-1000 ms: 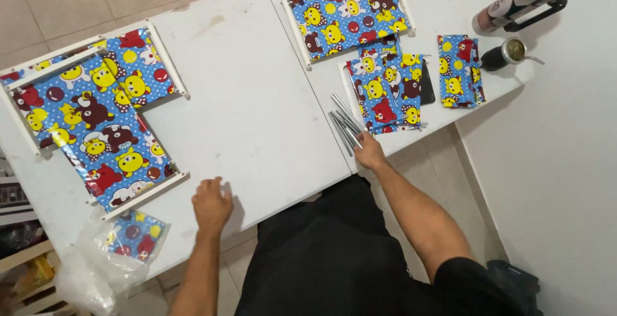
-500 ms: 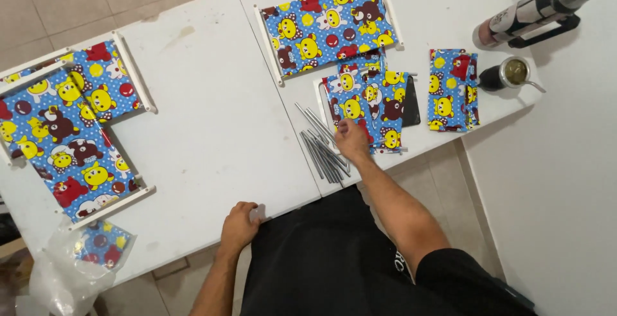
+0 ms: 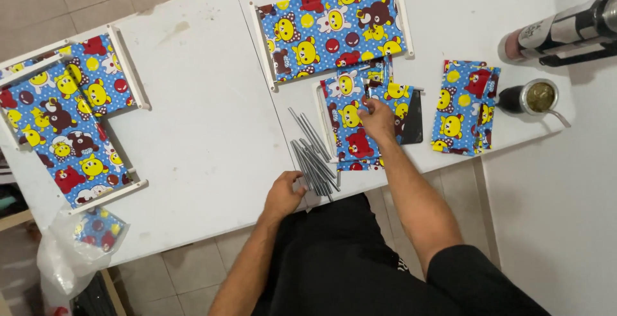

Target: Disassembling a small multi-tier rack by removing support rods and fabric panels.

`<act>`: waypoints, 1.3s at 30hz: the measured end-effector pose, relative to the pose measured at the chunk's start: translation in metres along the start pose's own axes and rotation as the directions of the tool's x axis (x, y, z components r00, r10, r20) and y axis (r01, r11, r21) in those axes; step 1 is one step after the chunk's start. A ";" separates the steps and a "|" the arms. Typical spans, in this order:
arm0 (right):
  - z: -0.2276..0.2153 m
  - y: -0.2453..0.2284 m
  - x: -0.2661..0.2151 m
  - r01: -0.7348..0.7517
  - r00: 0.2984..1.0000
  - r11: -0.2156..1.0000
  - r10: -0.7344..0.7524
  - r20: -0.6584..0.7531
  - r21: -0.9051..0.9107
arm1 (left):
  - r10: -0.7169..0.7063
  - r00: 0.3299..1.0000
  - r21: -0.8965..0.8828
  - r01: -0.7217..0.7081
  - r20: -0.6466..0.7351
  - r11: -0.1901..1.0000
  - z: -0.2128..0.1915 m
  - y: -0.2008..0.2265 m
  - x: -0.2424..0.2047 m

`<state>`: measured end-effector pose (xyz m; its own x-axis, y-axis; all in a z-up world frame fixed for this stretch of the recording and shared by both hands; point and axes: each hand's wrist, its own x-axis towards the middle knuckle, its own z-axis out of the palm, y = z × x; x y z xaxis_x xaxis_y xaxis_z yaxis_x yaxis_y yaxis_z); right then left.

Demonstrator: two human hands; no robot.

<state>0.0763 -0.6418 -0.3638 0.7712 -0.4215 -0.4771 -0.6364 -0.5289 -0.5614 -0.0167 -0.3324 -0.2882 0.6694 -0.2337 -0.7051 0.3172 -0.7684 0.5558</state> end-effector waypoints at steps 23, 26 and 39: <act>-0.105 -0.097 -0.270 0.375 0.927 0.659 -0.241 -0.289 0.652 | 0.512 0.744 -0.631 -0.653 -0.429 0.419 0.002 0.074 -0.035; -0.093 -0.078 -0.259 0.284 0.953 0.802 -0.175 -0.248 0.526 | 0.492 0.751 -0.565 -0.658 -0.441 0.499 0.009 0.061 -0.021; -0.157 0.041 -0.107 0.271 0.946 0.826 -0.135 -0.294 0.494 | 0.161 0.753 -0.493 -0.560 -0.637 0.666 -0.020 0.011 -0.041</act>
<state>-0.0294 -0.7343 -0.2295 0.8203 -0.5439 -0.1769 -0.3242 -0.1873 -0.9273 -0.0274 -0.3191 -0.2441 0.9838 0.0797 -0.1609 0.1676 -0.0873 0.9820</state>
